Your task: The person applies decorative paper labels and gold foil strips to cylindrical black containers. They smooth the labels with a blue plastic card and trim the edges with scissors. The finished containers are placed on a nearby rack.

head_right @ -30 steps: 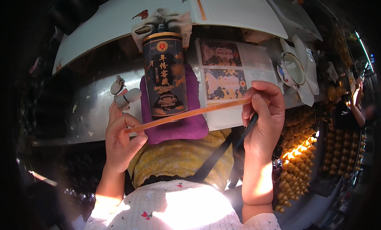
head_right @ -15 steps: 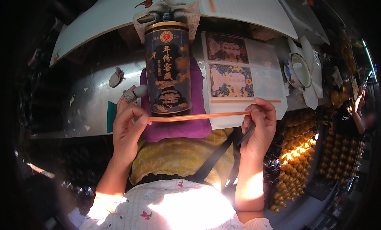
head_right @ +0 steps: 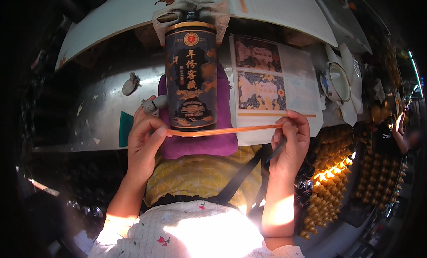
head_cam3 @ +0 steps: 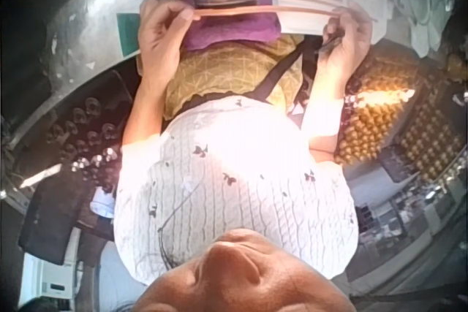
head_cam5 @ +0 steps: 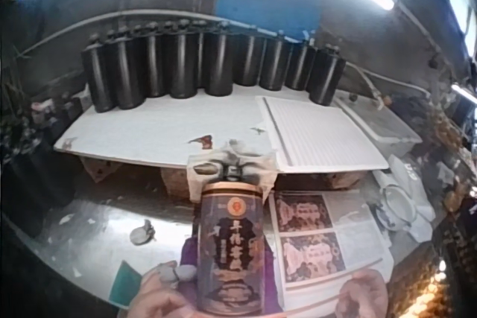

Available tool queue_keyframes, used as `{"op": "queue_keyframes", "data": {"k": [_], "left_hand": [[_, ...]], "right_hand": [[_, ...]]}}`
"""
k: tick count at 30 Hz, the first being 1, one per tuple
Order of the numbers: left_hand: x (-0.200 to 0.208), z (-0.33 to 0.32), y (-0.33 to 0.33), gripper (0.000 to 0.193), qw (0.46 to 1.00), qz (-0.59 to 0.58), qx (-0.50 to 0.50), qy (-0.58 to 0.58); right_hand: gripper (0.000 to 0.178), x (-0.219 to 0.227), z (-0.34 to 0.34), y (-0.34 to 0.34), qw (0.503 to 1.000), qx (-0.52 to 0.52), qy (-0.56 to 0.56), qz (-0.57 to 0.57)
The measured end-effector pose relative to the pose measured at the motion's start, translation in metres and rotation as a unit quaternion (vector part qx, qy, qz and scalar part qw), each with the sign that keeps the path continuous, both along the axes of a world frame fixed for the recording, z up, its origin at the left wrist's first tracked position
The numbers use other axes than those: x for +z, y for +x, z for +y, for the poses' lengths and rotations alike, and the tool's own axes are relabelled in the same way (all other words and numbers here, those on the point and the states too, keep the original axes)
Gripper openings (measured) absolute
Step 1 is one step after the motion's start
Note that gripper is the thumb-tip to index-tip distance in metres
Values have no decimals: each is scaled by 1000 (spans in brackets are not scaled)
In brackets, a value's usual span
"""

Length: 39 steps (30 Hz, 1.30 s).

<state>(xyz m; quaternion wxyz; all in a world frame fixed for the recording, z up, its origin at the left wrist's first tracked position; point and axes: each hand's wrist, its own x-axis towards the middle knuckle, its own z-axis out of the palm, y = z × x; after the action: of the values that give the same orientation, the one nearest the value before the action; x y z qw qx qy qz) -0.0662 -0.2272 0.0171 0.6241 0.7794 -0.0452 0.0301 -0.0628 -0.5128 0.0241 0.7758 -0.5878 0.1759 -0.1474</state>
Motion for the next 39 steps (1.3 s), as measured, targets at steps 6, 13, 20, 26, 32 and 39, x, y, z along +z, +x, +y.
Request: {"op": "queue_keyframes", "data": {"k": [6, 13, 20, 26, 32, 39], "left_hand": [[-8, 9, -1, 6, 994, -39, 45, 92], [1, -10, -44, 33, 915, -265, 36, 302], [-2, -34, -55, 72, 917, -227, -24, 328], [-7, -28, -59, 86, 944, -139, 33, 299], [-10, -26, -58, 90, 952, -101, 14, 288], [-11, -23, -61, 97, 946, -102, -9, 307]], "right_hand": [[18, 2, 2, 0, 1000, -10, -2, 22], [22, -5, -2, -1, 1000, 0, 3, 14], [20, -6, 1, 0, 1000, 5, 4, 4], [20, -7, -1, 1, 1000, 13, 6, -5], [20, -9, -1, 1, 1000, 18, 9, -8], [19, -10, -3, 0, 1000, 16, 1, -5]]}}
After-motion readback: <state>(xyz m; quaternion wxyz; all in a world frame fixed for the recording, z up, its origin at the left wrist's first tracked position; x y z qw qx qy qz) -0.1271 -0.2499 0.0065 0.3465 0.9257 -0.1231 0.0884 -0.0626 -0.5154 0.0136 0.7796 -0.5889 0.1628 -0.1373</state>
